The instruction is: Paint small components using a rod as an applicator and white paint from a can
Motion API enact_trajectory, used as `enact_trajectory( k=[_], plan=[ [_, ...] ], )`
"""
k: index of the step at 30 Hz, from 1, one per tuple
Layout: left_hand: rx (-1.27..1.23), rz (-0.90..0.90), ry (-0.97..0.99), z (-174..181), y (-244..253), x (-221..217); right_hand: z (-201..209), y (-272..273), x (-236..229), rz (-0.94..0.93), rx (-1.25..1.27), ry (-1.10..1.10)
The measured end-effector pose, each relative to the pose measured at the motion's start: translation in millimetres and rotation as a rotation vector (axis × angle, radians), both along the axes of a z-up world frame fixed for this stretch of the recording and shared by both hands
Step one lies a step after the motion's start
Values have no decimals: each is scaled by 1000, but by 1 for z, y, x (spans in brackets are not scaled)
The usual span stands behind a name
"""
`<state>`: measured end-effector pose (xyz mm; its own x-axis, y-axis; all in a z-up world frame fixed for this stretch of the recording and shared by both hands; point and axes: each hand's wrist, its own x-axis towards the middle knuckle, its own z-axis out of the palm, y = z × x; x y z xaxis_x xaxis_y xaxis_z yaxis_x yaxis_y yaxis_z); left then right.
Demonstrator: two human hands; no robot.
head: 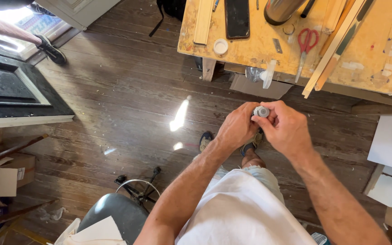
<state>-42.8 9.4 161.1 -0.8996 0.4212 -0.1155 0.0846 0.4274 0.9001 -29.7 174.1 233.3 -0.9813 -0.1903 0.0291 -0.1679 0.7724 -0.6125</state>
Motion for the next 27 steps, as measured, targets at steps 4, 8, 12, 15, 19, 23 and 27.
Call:
enact_trajectory(
  k=[4,8,12,15,19,23,27],
  plan=[
    [24,-17,11,15,-11,-5,9,-10,-2,-29,-70,41],
    [36,-80,46,24,-21,-9,19,-10,-5,20,-109,40],
    [45,-32,43,20,-14,-6,3,-20,2,-48,-64,185],
    [22,-12,41,10,-14,-3,11,-27,3,-71,-123,212],
    [63,46,32,23,-19,-3,19,-25,1,-34,-194,166],
    [-11,96,-6,-49,-16,-7,23,-17,0,-20,-238,188],
    [106,120,-128,-28,-54,-4,44,-16,1,-26,-279,199]
  ],
)
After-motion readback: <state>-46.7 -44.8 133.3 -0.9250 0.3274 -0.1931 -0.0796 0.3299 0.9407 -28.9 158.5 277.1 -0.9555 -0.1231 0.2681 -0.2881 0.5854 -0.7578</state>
